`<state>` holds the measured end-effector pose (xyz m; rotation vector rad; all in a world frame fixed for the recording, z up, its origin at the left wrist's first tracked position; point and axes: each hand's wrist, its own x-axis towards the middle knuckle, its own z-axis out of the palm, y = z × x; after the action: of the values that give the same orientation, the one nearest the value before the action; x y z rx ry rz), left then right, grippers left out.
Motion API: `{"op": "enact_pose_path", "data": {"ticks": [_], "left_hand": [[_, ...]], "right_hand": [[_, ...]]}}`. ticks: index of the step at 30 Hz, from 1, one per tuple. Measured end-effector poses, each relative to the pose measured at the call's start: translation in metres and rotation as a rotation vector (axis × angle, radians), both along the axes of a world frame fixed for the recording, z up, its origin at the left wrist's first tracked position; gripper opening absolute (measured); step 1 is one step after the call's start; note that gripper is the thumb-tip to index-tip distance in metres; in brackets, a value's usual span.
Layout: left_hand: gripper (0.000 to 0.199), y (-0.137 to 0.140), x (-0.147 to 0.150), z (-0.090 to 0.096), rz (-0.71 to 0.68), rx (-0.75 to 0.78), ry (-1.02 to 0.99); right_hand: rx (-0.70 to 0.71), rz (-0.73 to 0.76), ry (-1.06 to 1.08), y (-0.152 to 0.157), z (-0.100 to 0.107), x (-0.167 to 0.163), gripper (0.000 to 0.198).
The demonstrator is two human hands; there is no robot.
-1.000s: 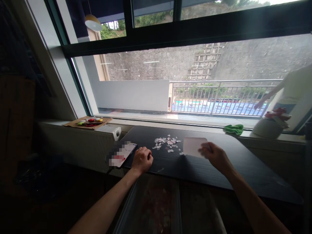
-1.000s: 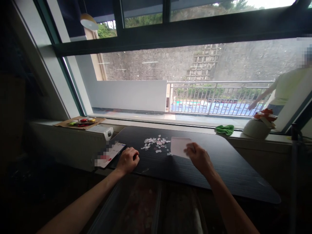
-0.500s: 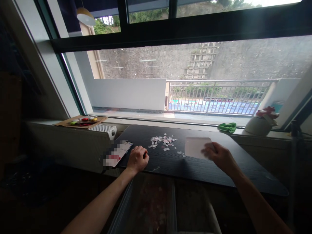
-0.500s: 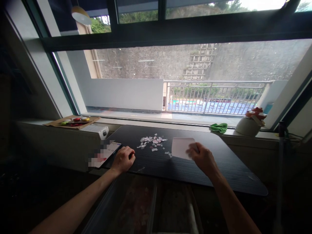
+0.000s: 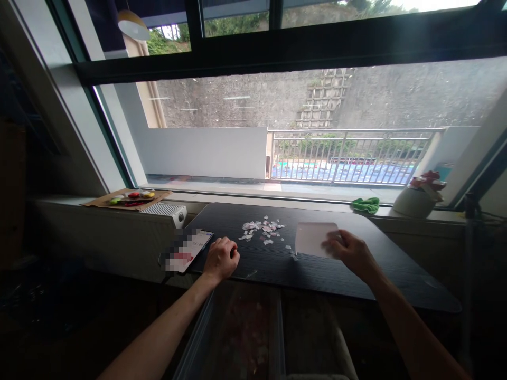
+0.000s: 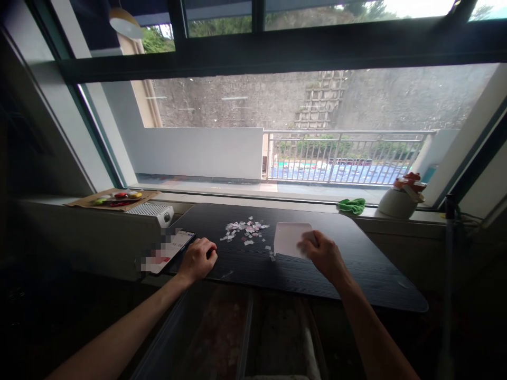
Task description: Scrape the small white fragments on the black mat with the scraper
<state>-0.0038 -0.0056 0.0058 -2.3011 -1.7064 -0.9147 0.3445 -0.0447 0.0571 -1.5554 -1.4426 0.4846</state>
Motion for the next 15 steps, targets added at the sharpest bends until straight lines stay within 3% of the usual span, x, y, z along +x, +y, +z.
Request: {"op": "enact_pose_path", "data": {"ticks": [15], "left_hand": [[0.011, 0.0, 0.0, 0.0, 0.006, -0.004, 0.009]], "right_hand": [[-0.02, -0.106, -0.115, -0.011, 0.003, 0.003, 0.023]]}}
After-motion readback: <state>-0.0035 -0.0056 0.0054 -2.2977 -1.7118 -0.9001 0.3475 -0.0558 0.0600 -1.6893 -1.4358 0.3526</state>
